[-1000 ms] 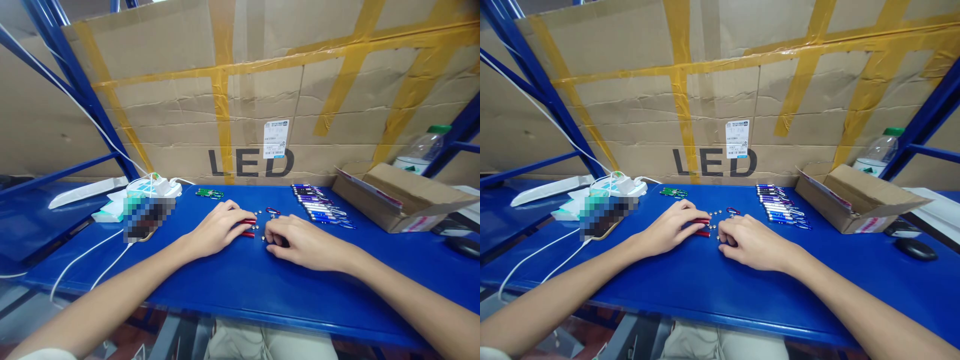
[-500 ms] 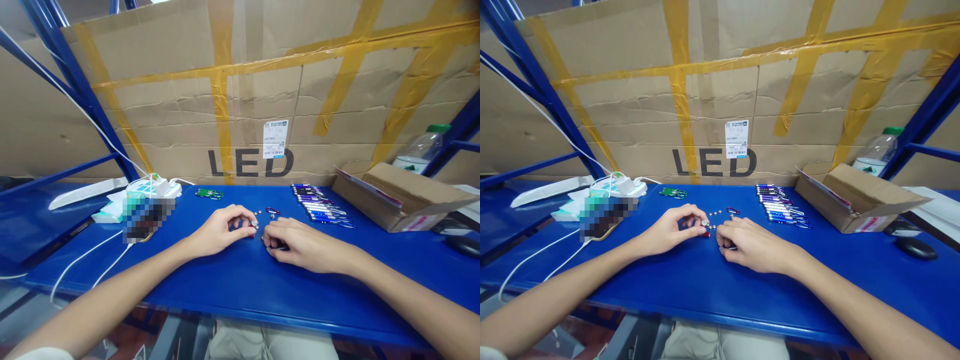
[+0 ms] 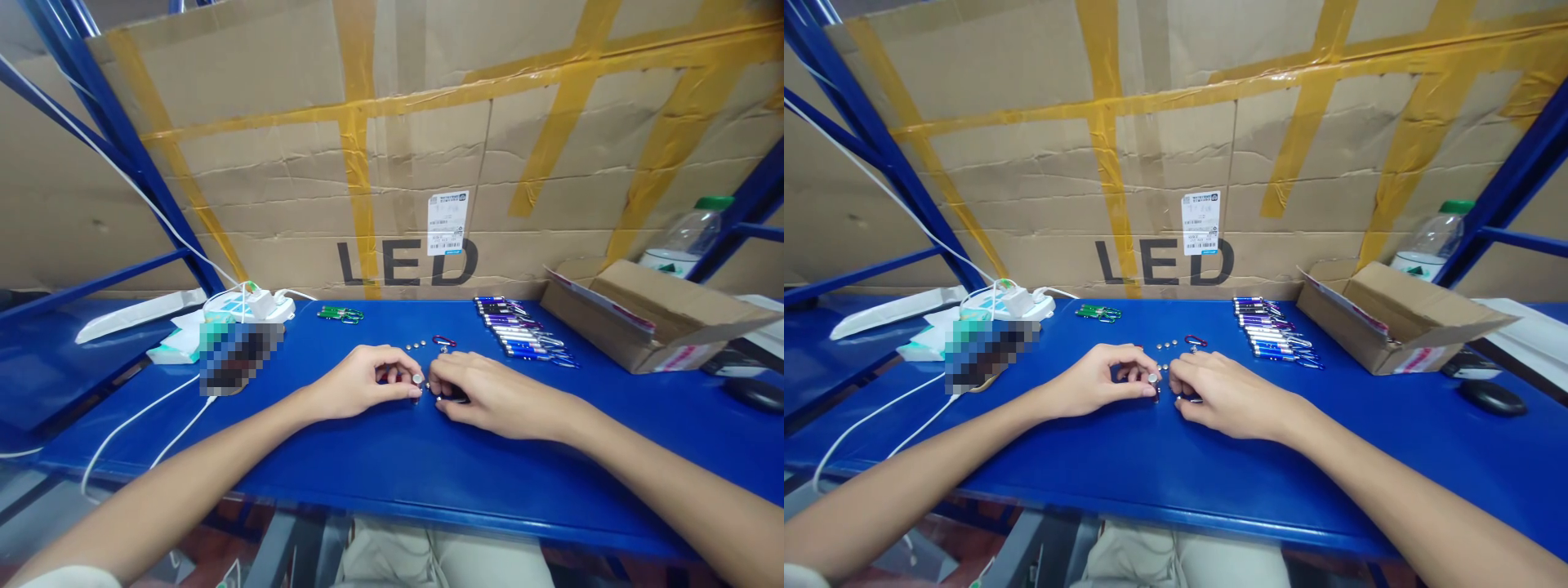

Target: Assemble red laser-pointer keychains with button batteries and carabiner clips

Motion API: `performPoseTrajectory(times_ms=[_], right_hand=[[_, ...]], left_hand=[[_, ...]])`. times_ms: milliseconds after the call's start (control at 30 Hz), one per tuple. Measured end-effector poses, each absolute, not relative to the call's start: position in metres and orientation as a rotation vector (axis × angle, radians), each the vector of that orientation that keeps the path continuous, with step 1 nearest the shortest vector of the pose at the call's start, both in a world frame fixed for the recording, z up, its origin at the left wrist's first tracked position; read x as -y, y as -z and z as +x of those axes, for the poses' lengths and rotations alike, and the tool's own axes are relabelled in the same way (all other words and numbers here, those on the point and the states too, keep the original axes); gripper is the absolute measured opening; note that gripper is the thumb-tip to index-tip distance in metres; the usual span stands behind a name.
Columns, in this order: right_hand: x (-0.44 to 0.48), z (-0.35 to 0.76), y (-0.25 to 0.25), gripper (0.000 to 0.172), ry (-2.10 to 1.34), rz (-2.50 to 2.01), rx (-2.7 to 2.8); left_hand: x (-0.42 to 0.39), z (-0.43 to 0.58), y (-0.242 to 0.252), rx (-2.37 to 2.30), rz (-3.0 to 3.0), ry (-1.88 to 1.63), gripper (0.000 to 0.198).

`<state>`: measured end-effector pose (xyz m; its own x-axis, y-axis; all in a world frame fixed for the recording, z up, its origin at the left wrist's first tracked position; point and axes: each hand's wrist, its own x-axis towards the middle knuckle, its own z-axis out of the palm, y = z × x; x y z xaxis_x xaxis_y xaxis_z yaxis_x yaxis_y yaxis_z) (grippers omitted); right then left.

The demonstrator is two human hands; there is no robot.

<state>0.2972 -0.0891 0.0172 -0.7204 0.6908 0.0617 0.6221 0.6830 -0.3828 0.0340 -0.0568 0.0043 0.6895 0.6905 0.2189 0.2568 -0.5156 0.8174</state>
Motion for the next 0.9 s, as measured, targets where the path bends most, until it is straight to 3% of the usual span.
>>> performPoseTrajectory(times_ms=[300,633,900], right_hand=[[0.0850,0.3007,-0.0145,0.011,-0.552,-0.933,2.702],[0.0859,0.2985,-0.0173,0.009,-0.460,-0.952,2.444],[0.0874,0.2913,-0.0151,0.010,-0.575,-0.834,2.182]], left_hand=[[0.0550,0.0313,-0.0009,-0.680,2.179,-0.671,0.026],[0.0557,0.0323,-0.0015,-0.673,2.255,-0.677,0.025],[0.0552,0.0333,0.0012,-0.662,2.246,-0.668,0.032]])
